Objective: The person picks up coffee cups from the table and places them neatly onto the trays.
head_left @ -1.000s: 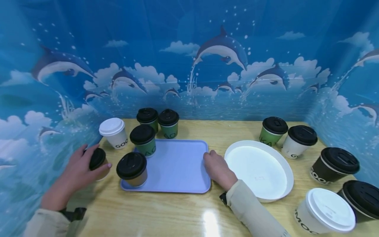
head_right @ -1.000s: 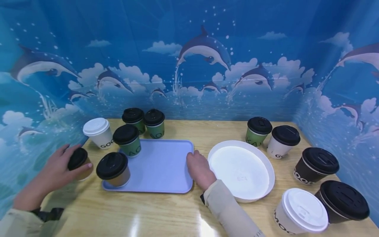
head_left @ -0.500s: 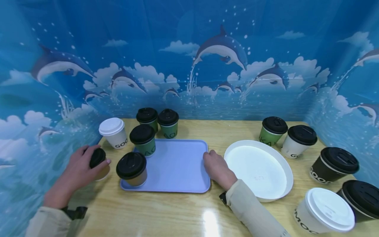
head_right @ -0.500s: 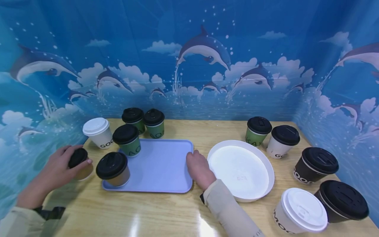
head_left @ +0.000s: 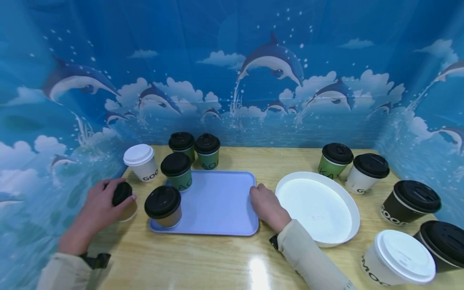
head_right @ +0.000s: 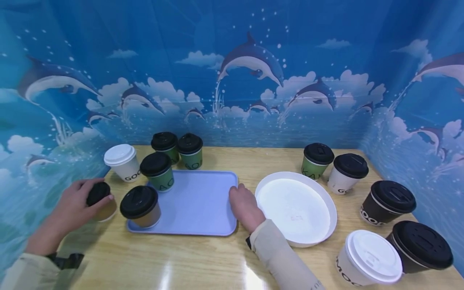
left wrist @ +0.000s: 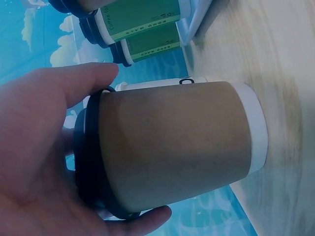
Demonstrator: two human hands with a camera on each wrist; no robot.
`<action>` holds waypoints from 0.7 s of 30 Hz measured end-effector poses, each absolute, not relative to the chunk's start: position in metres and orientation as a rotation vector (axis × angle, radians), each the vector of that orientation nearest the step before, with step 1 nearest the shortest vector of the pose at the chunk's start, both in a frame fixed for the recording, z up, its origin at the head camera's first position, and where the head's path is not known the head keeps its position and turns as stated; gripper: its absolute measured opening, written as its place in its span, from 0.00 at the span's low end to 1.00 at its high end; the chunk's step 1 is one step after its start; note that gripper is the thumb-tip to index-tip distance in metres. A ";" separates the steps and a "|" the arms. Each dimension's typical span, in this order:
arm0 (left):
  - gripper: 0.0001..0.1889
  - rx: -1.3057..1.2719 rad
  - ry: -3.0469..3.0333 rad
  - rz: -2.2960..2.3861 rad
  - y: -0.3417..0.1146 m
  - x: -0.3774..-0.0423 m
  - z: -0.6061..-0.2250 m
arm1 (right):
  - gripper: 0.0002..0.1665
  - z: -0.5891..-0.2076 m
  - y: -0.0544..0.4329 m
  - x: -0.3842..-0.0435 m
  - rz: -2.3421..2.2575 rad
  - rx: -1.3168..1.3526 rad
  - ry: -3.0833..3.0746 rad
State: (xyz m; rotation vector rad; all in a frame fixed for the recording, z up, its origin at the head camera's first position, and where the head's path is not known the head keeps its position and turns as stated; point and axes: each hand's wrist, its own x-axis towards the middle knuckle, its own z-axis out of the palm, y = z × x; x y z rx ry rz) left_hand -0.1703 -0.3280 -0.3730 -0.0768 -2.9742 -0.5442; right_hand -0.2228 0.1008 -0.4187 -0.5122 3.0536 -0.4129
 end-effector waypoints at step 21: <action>0.33 0.043 -2.942 -0.605 -0.323 -0.168 -0.378 | 0.08 -0.420 0.100 -0.224 -0.402 -0.518 3.075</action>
